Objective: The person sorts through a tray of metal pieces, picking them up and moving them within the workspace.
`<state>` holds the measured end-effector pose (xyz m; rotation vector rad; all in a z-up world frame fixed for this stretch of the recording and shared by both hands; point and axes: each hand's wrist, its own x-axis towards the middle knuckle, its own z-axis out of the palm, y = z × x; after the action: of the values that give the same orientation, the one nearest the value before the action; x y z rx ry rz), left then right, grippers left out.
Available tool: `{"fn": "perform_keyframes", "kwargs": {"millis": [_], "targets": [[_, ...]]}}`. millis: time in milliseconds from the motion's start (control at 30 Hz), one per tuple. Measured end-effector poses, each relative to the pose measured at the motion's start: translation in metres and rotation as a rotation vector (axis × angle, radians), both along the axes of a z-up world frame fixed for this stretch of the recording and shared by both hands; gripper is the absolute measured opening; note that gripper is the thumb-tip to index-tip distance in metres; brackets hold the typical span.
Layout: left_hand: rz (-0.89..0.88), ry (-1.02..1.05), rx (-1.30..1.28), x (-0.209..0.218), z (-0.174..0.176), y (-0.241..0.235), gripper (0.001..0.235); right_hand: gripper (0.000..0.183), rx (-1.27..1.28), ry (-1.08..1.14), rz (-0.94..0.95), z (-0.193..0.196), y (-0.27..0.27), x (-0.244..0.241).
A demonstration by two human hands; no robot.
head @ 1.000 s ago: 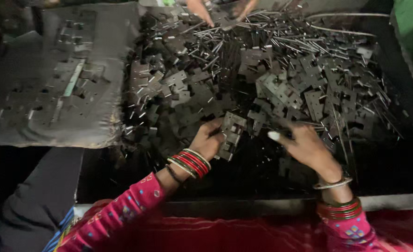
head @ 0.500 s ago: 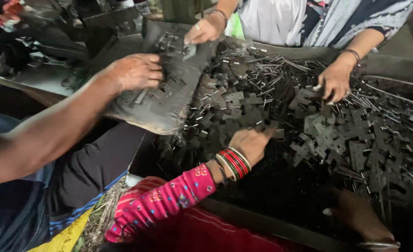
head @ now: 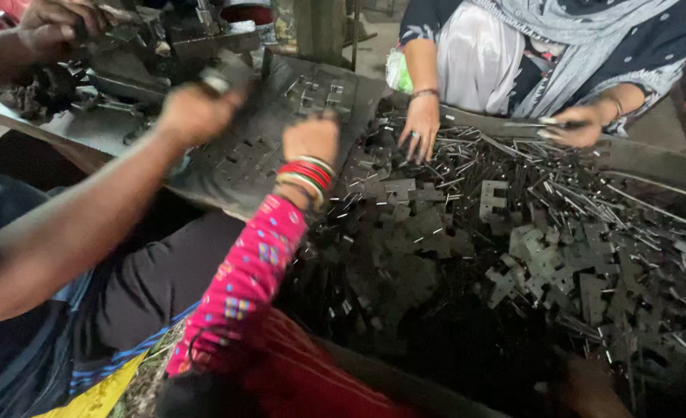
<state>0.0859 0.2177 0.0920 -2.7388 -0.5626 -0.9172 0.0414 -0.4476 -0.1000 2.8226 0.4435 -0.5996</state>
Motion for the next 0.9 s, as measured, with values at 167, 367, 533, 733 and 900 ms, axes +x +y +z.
{"fn": "perform_keyframes", "kwargs": {"millis": [167,367,533,733,900], "targets": [[0.205,0.074,-0.037,0.019,-0.028,0.091,0.024,0.117,0.084,0.178,-0.115,-0.001,-0.001,-0.003],[0.085,-0.172,0.14,-0.004,-0.002,-0.003,0.036,0.099,0.215,0.248,-0.256,0.0,0.004,-0.002],[-0.671,-0.059,-0.356,-0.055,0.017,-0.147,0.031,0.06,0.369,0.365,-0.373,0.05,0.023,-0.011],[-0.705,0.492,-0.32,-0.101,-0.068,-0.225,0.015,0.054,1.28,-0.04,-0.364,0.133,0.011,-0.04],[-0.773,0.3,-0.075,-0.122,-0.132,-0.229,0.015,0.051,2.31,0.112,-0.585,0.185,0.003,-0.066]]}}
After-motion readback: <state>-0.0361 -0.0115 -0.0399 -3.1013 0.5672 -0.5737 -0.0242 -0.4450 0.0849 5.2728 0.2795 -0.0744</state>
